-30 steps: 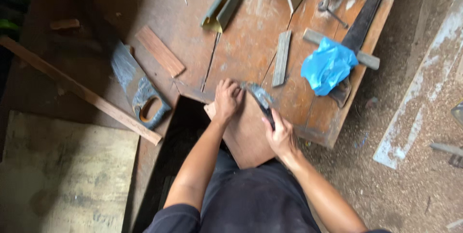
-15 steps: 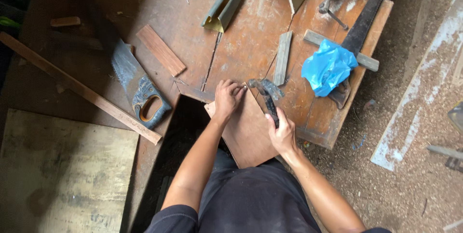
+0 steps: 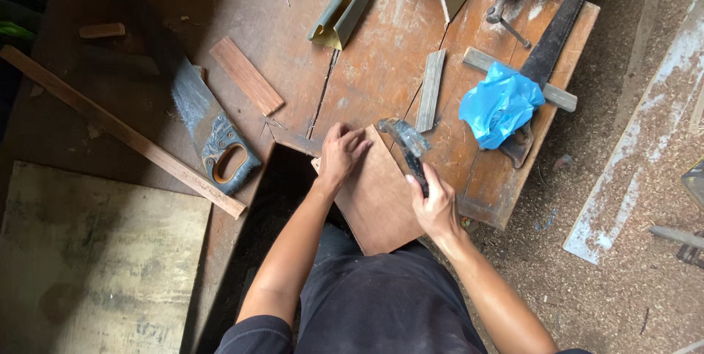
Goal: The person assembles a small wooden structure by hammering nails into wooden pieces on a workbench. They repeatedly position the pieces, drive nails with a hammer, and adjust the assembly to secure the components together.
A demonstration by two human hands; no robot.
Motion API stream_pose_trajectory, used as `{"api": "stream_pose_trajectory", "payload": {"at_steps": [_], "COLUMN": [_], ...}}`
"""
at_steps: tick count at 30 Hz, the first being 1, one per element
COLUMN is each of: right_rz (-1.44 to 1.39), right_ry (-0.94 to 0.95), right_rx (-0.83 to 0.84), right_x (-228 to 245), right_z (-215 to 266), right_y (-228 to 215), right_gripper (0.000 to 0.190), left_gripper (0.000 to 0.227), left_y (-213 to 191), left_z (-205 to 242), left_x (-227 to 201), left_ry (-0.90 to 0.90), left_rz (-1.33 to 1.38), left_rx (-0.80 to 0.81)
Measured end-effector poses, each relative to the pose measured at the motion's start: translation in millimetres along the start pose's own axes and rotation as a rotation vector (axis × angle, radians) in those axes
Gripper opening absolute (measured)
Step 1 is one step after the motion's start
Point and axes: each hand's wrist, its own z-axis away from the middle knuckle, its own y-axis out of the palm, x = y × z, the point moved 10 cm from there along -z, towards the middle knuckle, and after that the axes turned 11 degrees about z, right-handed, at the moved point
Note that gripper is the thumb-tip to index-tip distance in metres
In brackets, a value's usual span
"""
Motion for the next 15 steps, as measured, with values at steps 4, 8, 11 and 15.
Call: {"api": "stream_pose_trajectory", "payload": {"at_steps": [4, 8, 11, 15], "right_rz": [0.064, 0.145, 0.168, 0.070], "right_ry": [-0.169, -0.079, 0.082, -0.059], "right_rx": [-0.075, 0.093, 0.202, -0.012], "right_x": [23, 16, -1, 12], "right_z": [1, -7, -13, -4], "right_y": [-7, 20, 31, 3], "right_gripper": [0.035, 0.035, 0.035, 0.031], "left_gripper": [0.030, 0.030, 0.030, 0.029], "left_y": [3, 6, 6, 3], "left_z": [0, 0, -8, 1], "left_x": [7, 11, 10, 13], "left_ry": [-0.007, -0.027, 0.003, -0.010], "left_rz": [-0.050, -0.072, -0.062, -0.040], "left_rx": [0.012, 0.066, 0.104, 0.117]}}
